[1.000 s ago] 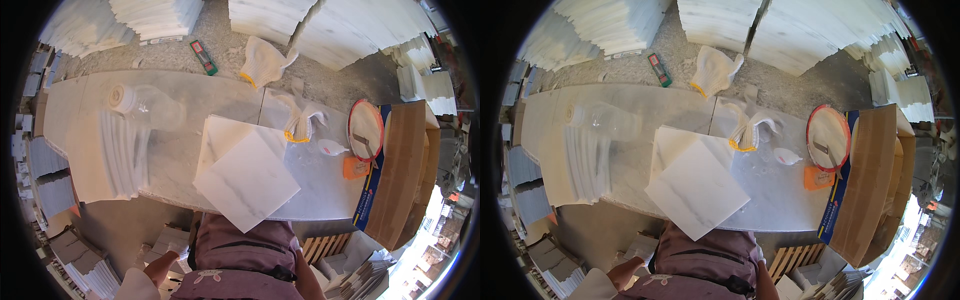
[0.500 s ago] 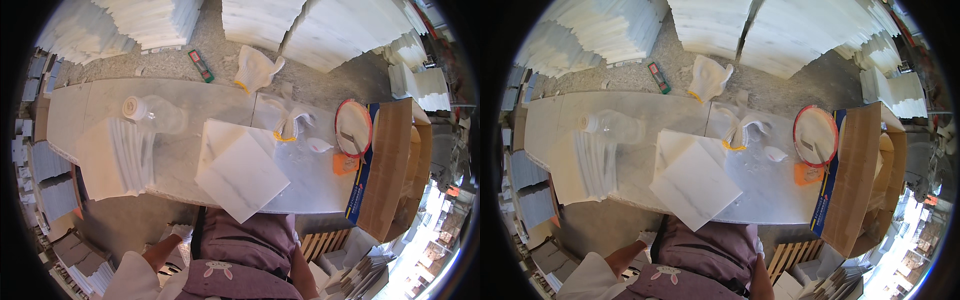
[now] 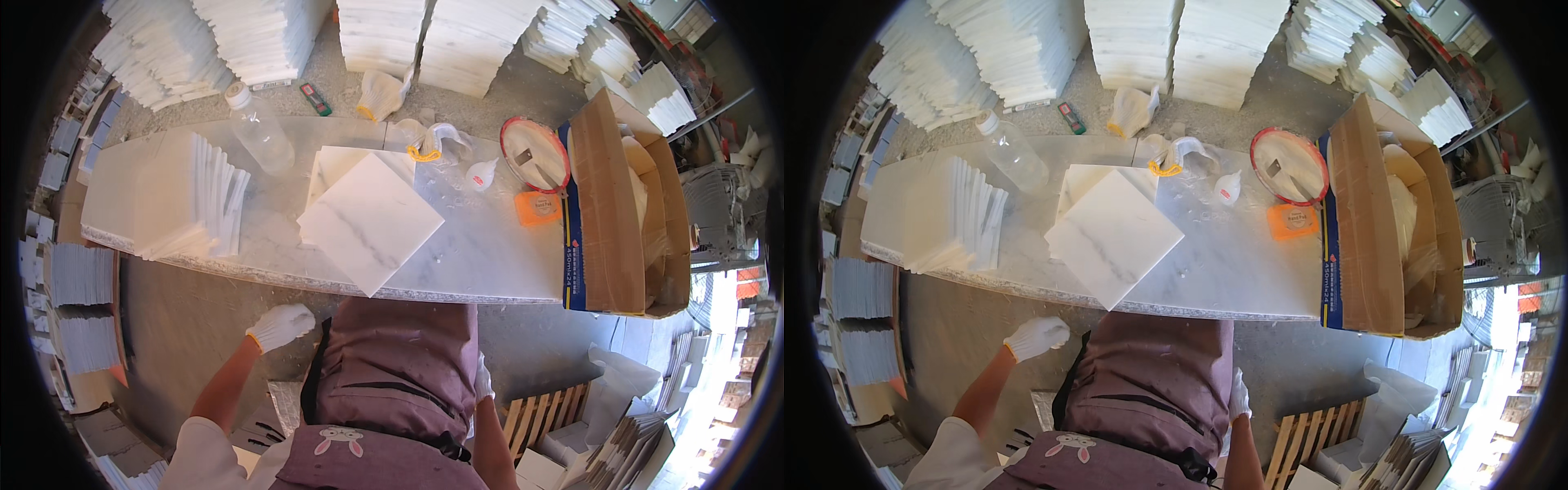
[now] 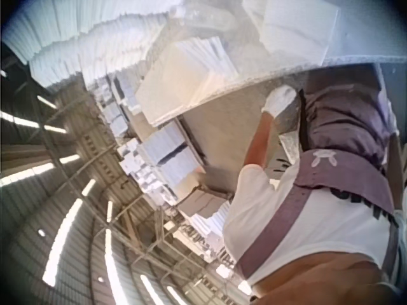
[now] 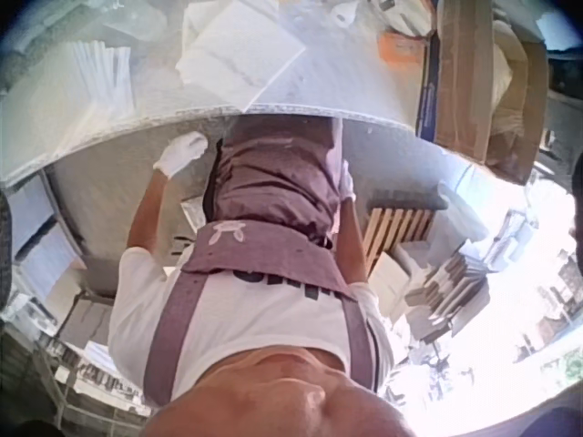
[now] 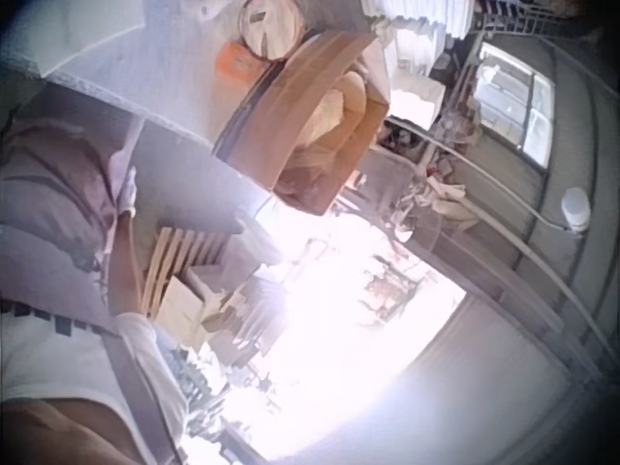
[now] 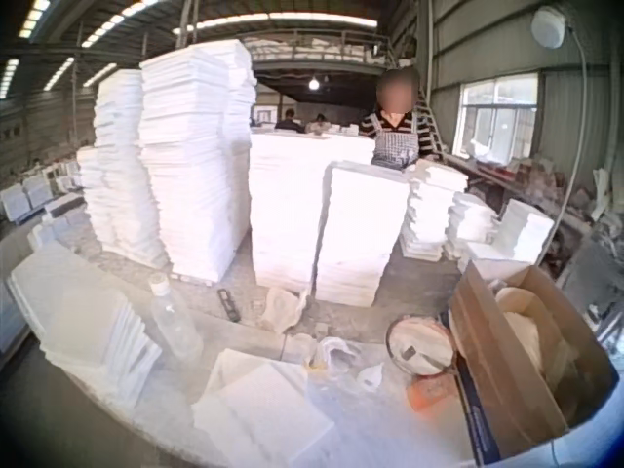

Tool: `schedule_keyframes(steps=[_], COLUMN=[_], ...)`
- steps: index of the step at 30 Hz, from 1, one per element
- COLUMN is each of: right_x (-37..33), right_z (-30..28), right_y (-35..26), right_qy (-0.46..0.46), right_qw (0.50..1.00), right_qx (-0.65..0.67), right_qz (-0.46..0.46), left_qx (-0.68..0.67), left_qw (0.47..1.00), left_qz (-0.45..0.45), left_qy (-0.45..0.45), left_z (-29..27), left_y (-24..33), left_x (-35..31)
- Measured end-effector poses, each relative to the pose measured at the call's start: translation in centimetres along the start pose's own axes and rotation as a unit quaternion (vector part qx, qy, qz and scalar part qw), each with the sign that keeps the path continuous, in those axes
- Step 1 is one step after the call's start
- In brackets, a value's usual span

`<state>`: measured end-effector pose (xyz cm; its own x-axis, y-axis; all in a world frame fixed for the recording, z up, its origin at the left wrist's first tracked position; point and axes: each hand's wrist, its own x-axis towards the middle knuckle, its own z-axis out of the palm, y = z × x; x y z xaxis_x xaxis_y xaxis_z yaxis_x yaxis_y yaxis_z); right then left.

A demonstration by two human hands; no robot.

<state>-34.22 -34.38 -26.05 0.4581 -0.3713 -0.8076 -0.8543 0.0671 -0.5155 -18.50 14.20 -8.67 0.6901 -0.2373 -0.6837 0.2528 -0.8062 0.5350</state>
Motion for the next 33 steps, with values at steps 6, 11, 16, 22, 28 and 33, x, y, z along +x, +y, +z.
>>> schedule_keyframes(steps=[6,11,16,22,28,33], right_x=[-4.6,-4.5,-5.1,-4.5,-5.8,-12.4], right_z=[0.7,-0.1,-0.9,-2.5,-1.5,-1.1], right_y=[-4.9,-3.7,-1.2,6.6,7.3,-3.1], right_qy=[-0.011,-0.007,0.027,0.119,0.218,0.218], right_qw=[0.999,0.991,0.98,0.976,0.956,0.959], right_qx=[-0.019,-0.066,-0.087,-0.125,-0.122,-0.18], right_qz=[-0.048,-0.114,-0.18,-0.13,-0.156,-0.022], left_qx=[-0.55,-0.69,-0.676,-0.627,-0.52,-0.498], left_qw=[0.823,0.705,0.715,0.757,0.827,0.84], left_qz=[0.139,0.131,0.116,0.167,0.212,0.205], left_qy=[-0.024,-0.1,-0.136,-0.069,0.0,0.067], left_z=[-0.2,0.3,-0.5,0.0,-1.0,-1.7], left_y=[8.6,11.8,12.3,14.9,21.4,24.5], left_x=[-2.4,2.1,5.1,3.8,-0.3,-1.1])
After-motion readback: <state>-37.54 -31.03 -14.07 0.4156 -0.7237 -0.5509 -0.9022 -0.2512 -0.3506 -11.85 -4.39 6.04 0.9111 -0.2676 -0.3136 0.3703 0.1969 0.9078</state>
